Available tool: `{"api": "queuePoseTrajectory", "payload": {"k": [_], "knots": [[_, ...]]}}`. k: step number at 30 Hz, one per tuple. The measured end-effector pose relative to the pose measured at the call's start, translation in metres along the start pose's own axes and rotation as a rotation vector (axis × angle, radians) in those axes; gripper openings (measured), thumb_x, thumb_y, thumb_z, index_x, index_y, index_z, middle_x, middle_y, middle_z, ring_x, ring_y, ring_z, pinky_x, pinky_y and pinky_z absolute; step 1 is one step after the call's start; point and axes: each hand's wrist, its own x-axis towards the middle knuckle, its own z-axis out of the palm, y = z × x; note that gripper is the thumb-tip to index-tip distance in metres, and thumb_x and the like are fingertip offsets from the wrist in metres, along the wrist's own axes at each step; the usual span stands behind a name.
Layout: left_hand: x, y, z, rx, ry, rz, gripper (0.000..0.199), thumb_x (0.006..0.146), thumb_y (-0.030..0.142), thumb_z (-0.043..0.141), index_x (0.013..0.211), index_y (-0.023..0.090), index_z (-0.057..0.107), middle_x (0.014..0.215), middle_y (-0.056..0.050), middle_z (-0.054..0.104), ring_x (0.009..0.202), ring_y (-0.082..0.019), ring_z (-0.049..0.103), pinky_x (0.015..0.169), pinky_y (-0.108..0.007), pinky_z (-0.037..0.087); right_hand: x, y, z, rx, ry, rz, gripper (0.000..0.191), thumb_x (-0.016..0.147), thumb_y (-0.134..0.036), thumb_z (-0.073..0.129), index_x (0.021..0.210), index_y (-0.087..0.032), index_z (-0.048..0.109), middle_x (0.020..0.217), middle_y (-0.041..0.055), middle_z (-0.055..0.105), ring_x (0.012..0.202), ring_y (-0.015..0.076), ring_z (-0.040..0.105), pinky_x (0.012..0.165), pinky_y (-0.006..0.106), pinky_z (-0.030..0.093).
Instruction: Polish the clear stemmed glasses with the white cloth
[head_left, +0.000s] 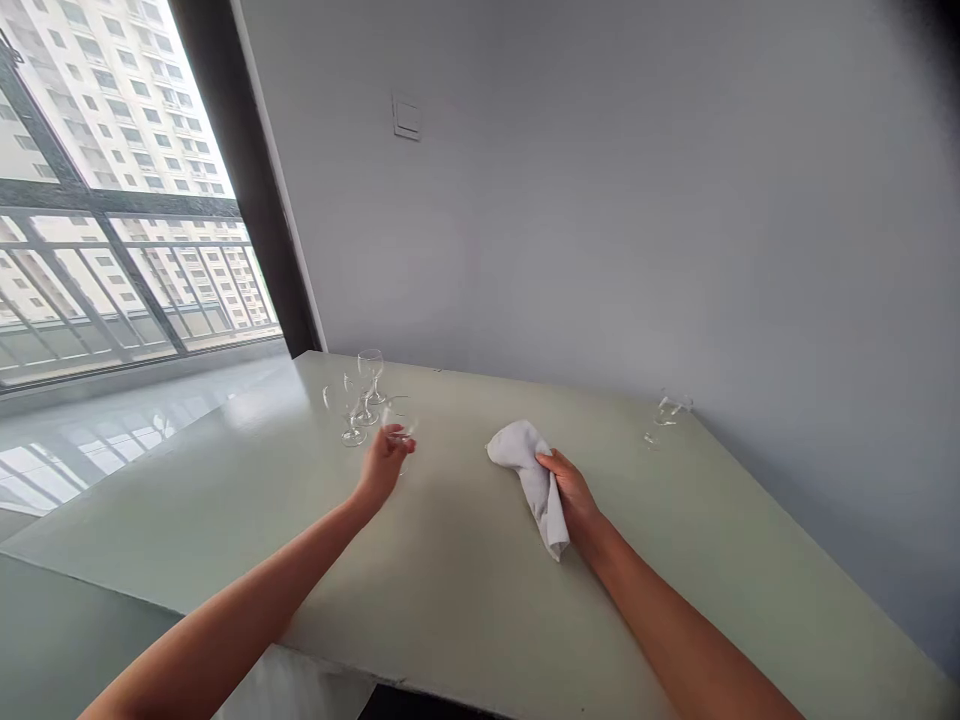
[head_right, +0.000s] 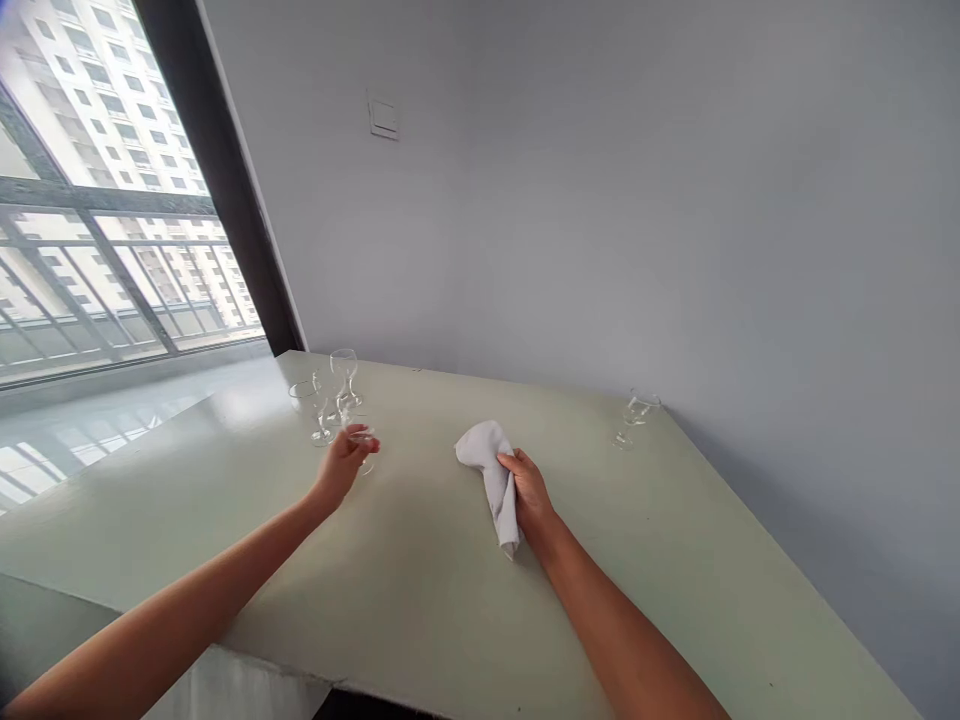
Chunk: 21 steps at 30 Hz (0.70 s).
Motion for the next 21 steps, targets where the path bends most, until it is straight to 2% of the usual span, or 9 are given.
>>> {"api": "queuePoseTrajectory", "payload": {"k": [2, 4, 8, 10, 12, 14, 16, 18, 21], "knots": [[0.002, 0.008, 0.023, 0.107, -0.123, 0.095, 0.031, 0.074, 0.025, 0.049, 0.104, 0.02, 0.047, 0.083, -0.002, 0.063, 0.077, -0.015, 0.059, 0.068, -0.028, 0.043, 0.004, -0.009, 0.001, 0.219, 0.085, 0.083, 0.031, 0.059, -0.032, 0.066, 0.087, -0.02, 0.059, 0.068, -0.0022, 0.06, 0.056, 0.0135, 0.053, 0.052, 0.025, 0.041], [0.005, 0.014, 0.047, 0.277, -0.17, 0.18, 0.034, 0.076, 0.023, 0.046, 0.11, 0.022, 0.045, 0.088, -0.002, 0.063, 0.076, -0.016, 0.059, 0.07, -0.03, 0.042, 0.009, -0.025, 0.002, 0.268, 0.148, 0.05, 0.042, 0.056, -0.028, 0.067, 0.096, -0.021, 0.06, 0.079, -0.0017, 0.063, 0.062, 0.0136, 0.055, 0.056, 0.025, 0.042], [0.007, 0.015, 0.085, 0.535, -0.133, 0.329, 0.052, 0.078, 0.028, 0.05, 0.126, 0.021, 0.032, 0.092, -0.004, 0.06, 0.088, -0.02, 0.056, 0.08, -0.035, 0.039, 0.018, -0.062, 0.005, 0.211, 0.267, -0.141, 0.044, 0.061, -0.031, 0.064, 0.104, -0.02, 0.062, 0.087, 0.0008, 0.065, 0.067, 0.0144, 0.055, 0.057, 0.025, 0.04], [0.004, 0.01, 0.097, 0.566, -0.091, 0.364, 0.06, 0.077, 0.036, 0.053, 0.129, 0.019, 0.027, 0.092, -0.004, 0.059, 0.093, -0.022, 0.055, 0.086, -0.038, 0.036, 0.017, -0.07, 0.013, 0.13, 0.247, -0.234, 0.042, 0.067, -0.034, 0.061, 0.106, -0.02, 0.062, 0.091, 0.0024, 0.065, 0.073, 0.0162, 0.056, 0.06, 0.026, 0.041], [0.0, 0.003, 0.104, 0.571, -0.05, 0.388, 0.064, 0.077, 0.042, 0.053, 0.129, 0.018, 0.026, 0.091, -0.004, 0.058, 0.094, -0.022, 0.054, 0.088, -0.039, 0.035, 0.013, -0.065, 0.026, 0.008, 0.137, -0.282, 0.039, 0.07, -0.036, 0.058, 0.105, -0.02, 0.064, 0.096, 0.004, 0.065, 0.083, 0.0189, 0.056, 0.069, 0.028, 0.043], [-0.003, -0.003, 0.105, 0.583, -0.018, 0.434, 0.064, 0.078, 0.043, 0.052, 0.13, 0.017, 0.025, 0.091, -0.005, 0.058, 0.093, -0.022, 0.054, 0.087, -0.039, 0.035, 0.008, -0.051, 0.04, -0.125, -0.055, -0.255, 0.039, 0.072, -0.038, 0.058, 0.106, -0.02, 0.064, 0.095, 0.0044, 0.065, 0.086, 0.0197, 0.056, 0.074, 0.029, 0.043], [-0.003, -0.008, 0.101, 0.614, 0.005, 0.501, 0.061, 0.078, 0.041, 0.052, 0.128, 0.016, 0.027, 0.09, -0.006, 0.059, 0.092, -0.022, 0.054, 0.085, -0.038, 0.036, 0.004, -0.037, 0.05, -0.222, -0.247, -0.154, 0.044, 0.074, -0.041, 0.056, 0.113, -0.019, 0.06, 0.084, 0.0037, 0.065, 0.074, 0.0177, 0.057, 0.068, 0.03, 0.046], [-0.002, -0.011, 0.095, 0.647, 0.026, 0.578, 0.058, 0.078, 0.04, 0.053, 0.126, 0.016, 0.031, 0.093, -0.007, 0.059, 0.092, -0.022, 0.054, 0.083, -0.038, 0.036, 0.003, -0.031, 0.052, -0.267, -0.359, -0.044, 0.051, 0.077, -0.045, 0.051, 0.12, -0.017, 0.054, 0.072, 0.0025, 0.061, 0.06, 0.0152, 0.055, 0.056, 0.029, 0.046], [-0.002, -0.012, 0.092, 0.662, 0.043, 0.692, 0.055, 0.077, 0.039, 0.054, 0.123, 0.014, 0.035, 0.096, -0.009, 0.06, 0.088, -0.022, 0.055, 0.082, -0.037, 0.037, 0.001, -0.04, 0.046, -0.299, -0.49, -0.061, 0.049, 0.078, -0.045, 0.05, 0.119, -0.019, 0.054, 0.088, 0.0053, 0.061, 0.069, 0.0165, 0.057, 0.057, 0.029, 0.047]]}}
